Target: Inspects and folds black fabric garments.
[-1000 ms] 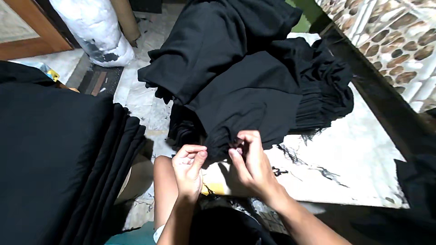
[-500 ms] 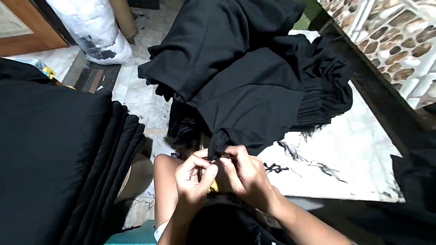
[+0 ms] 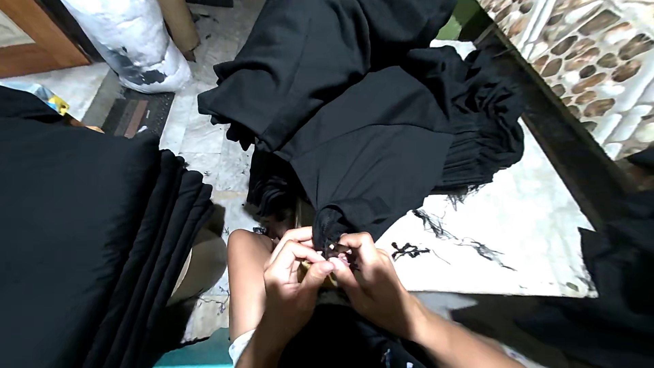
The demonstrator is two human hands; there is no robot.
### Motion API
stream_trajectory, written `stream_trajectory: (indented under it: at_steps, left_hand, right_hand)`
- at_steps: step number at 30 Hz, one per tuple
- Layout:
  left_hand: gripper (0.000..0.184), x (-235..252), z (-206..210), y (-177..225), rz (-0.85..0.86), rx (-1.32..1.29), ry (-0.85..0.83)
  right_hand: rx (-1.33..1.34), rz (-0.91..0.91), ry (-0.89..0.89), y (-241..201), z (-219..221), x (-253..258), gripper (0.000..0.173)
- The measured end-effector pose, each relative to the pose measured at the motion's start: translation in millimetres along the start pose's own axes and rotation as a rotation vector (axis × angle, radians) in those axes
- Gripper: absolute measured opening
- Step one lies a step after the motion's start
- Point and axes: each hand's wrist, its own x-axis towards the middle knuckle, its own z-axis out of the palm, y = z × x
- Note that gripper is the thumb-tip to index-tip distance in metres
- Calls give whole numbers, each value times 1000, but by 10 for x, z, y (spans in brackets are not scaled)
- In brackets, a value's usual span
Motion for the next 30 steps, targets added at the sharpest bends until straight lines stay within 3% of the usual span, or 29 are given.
stream_trajectory:
  at_steps: [5,9,10,12,15,18,20,24,30]
  left_hand:
    - [40,-30,-63,-59,11,-27,-14]
    - [30,42,-16,-151,-138,-99,102]
    - [38,71,12,-191,-193,-58,109]
    - [32,79,44,-248,-229,95,88]
    - [19,-34,-42,-136,-71,375,46]
    - [20,-163,-203,-61,-58,535,-12]
    - [22,-190,-220,-129,-118,385,-16]
    - [21,-163,-130,-224,-335,-216,-76]
    - [20,-194,31,-228,-194,-135,-51]
  right_hand:
    - [-80,25,65,-61,24,102,23]
    - [22,-8,215,-6,15,251,24]
    - [36,-8,201,10,10,304,26]
    - [0,-7,126,52,-5,372,29]
    - [-127,-24,50,123,-114,325,31]
    - [-162,-22,-38,161,-298,110,34]
    - [-209,-38,-91,184,-344,13,33]
    - [-301,-74,-131,221,-394,-19,29]
    - [-316,-37,-159,225,-304,-67,27]
